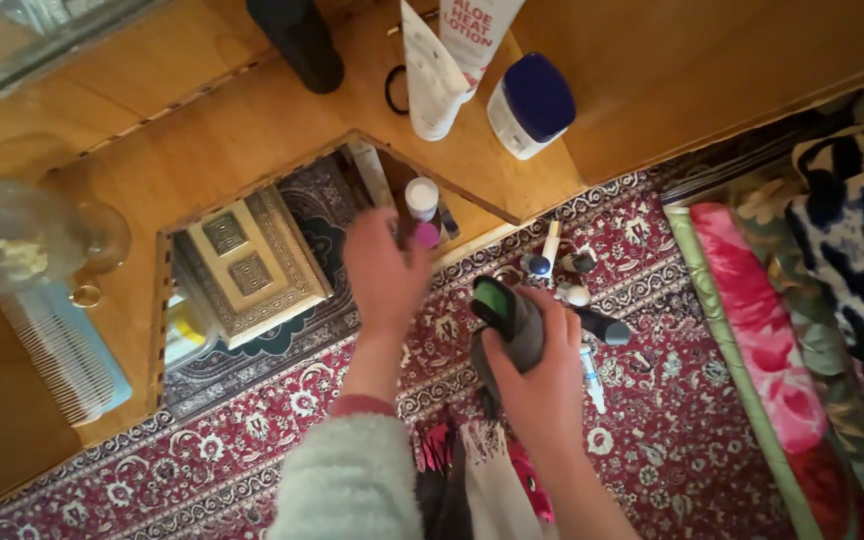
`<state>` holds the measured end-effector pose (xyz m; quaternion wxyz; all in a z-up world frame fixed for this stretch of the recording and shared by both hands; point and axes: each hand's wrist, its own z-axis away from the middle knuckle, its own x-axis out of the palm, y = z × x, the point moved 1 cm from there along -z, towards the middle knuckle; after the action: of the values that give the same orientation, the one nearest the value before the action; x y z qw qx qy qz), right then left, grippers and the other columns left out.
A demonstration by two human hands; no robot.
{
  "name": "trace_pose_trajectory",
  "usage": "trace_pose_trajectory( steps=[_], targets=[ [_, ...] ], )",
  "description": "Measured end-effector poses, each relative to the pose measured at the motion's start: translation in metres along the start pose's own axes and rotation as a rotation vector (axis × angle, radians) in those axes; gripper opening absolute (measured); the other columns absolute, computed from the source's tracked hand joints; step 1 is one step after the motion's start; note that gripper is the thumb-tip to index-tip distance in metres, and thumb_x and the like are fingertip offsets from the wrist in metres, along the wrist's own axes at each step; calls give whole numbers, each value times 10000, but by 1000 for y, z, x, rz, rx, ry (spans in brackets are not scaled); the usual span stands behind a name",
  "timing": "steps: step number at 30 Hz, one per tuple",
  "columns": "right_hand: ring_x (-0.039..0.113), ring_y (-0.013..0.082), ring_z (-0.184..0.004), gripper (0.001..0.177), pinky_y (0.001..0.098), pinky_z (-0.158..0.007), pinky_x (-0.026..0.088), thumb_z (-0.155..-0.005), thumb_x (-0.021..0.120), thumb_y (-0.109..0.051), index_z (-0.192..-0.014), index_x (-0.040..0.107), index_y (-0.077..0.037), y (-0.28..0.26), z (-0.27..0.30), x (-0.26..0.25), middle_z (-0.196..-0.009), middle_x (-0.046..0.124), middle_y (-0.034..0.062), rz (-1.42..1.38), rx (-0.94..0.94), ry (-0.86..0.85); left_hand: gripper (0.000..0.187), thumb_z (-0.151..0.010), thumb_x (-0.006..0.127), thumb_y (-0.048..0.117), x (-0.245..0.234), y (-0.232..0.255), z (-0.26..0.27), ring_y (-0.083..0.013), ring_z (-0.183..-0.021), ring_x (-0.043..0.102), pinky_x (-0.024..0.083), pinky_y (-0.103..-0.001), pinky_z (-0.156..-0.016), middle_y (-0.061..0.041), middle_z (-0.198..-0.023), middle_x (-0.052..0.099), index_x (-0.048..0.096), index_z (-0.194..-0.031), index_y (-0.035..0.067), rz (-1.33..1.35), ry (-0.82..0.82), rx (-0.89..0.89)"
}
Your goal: The person picks up small items from a patterned rug and places them onto a wooden vanity table. They handle tubes, bottles, and a small box, moving them from the floor to the table surface.
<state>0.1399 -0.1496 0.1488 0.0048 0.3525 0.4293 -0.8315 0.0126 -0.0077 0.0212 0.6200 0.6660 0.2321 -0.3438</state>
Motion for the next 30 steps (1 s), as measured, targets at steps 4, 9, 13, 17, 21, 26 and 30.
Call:
trace_pose_trajectory(
  steps=[4, 9, 13, 17, 21, 26, 30],
  targets=[
    [653, 284, -1146, 559, 483, -981, 534, -831, 744, -298, -1363, 588, -230, 8, 3, 7, -1315, 535, 67, -17, 88, -58, 305, -759, 662, 134, 30, -54, -46, -393, -979, 597, 445, -533, -856, -182, -1009, 658, 633, -1049, 45, -334, 231, 74],
    [644, 263, -1132, 501, 423, -958, 506, -837, 740, -291, -1310, 606, -194, 36, 6, 21, -1246, 553, 72, -56, -11, -54, 743, -914, 626, 532, 73, -94, -94, -441, -1318, 438, 238, -593, -1144, -241, -1348, 622, 578, -1368, -54, -664, 121, 53],
    [616, 256, -1189, 511, 407, -1017, 482, -823, 738, -250, -1315, 617, -183, 53, 6, 30, -1256, 587, 75, -41, -43, -44, 707, -967, 507, 414, 103, -108, -103, -441, -1471, 235, -32, -636, -1239, -202, -1545, 483, 444, -1563, 40, -873, 128, -27],
    [602, 253, -1198, 508, 368, -1076, 444, -815, 746, -218, -1305, 626, -160, 59, 8, 32, -1229, 610, 84, -43, -109, -32, 442, -1041, 433, 283, 102, -97, -100, -428, -1422, 354, 28, -595, -1266, -166, -1267, 700, 614, -1390, 81, -951, 352, -22],
    [607, 243, -1196, 515, 362, -1069, 445, -819, 750, -233, -1311, 617, -163, 52, 10, 31, -1234, 603, 79, -28, -84, -41, 371, -952, 642, 252, 74, -68, -86, -340, -1305, 387, 237, -559, -1189, -138, -1126, 744, 625, -1302, 130, -615, 516, -4],
    [614, 248, -1195, 504, 383, -1068, 454, -829, 739, -252, -1307, 611, -160, 40, 20, 31, -1247, 576, 77, -45, -47, -64, 468, -799, 705, 185, 61, -60, -50, -385, -1228, 487, 291, -562, -1010, -201, -1245, 663, 672, -1259, 100, -69, 627, -230],
    [634, 245, -1160, 530, 381, -1050, 464, -822, 748, -257, -1327, 609, -180, 38, 29, 31, -1223, 583, 71, -28, -31, -79, 230, -908, 659, 104, 34, -35, -17, -314, -817, 643, 466, -432, -777, -126, -964, 713, 632, -1129, 49, 221, 570, 5]
  ],
)
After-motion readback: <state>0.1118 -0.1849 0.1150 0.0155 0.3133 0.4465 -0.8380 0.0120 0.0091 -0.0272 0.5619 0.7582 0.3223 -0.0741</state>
